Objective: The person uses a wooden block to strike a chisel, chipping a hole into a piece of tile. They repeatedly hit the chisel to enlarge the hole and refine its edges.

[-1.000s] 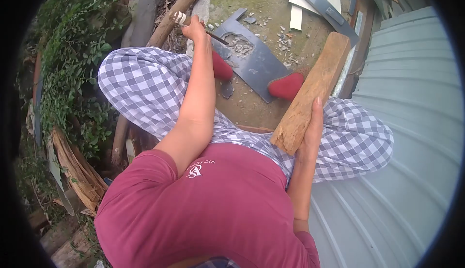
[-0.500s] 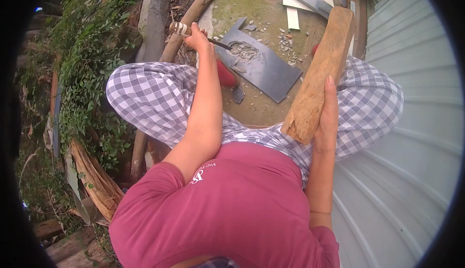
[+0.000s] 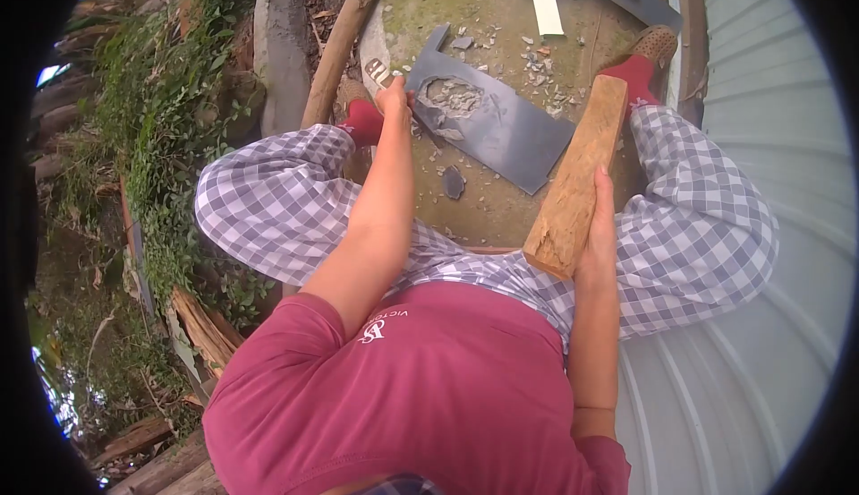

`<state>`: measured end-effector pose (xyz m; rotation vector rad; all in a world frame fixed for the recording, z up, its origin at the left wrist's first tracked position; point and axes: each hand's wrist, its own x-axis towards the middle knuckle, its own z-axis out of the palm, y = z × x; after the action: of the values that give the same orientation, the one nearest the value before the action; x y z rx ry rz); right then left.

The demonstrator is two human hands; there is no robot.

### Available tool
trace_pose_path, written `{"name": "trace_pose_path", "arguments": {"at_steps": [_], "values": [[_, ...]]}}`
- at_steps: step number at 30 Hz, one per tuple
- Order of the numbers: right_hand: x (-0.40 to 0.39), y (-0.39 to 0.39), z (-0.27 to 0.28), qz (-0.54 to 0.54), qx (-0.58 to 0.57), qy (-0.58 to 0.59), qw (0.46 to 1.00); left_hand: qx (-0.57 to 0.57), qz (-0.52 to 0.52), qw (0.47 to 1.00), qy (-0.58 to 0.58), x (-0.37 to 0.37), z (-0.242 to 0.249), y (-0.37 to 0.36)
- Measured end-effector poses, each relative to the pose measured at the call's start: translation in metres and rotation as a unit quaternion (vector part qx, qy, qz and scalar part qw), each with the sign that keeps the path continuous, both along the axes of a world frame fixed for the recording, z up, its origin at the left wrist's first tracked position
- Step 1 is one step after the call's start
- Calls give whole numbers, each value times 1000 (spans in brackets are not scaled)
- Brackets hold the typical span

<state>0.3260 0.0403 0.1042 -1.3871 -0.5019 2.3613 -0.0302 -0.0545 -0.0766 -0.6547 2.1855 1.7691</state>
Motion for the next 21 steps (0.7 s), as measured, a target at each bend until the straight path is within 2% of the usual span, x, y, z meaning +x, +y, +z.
{"name": "trace_pose_path", "arguments": {"at_steps": [2,3,4,5,7,10,14,16,18,21], "values": [[-1,0,0,-14,23,-43,999,-22,-24,999,-14,-15,-23,11],[-4,0,-1,-8,21,-50,998,-105,-60,992,42,-31,-51,14],[-6,0,-3,-15,17,-63,998,-186,-96,973,97,-34,-54,13],[-7,0,-5,-23,14,-75,997,-188,-92,974,89,-34,-58,10],[-4,0,-7,8,-2,-74,997,-253,-173,950,65,-33,-55,12],[-6,-1,2,52,-20,-84,995,-289,-195,934,79,-25,-48,12],[-10,-3,0,97,-3,-92,991,-257,-219,934,116,-25,-52,15],[-12,-1,-6,110,2,-92,990,-70,-338,935,80,-26,-43,32],[-12,0,-8,117,12,-93,989,5,-382,919,99,-18,-33,55],[-12,1,-13,112,13,-104,988,-23,-348,925,152,2,-10,79]]}}
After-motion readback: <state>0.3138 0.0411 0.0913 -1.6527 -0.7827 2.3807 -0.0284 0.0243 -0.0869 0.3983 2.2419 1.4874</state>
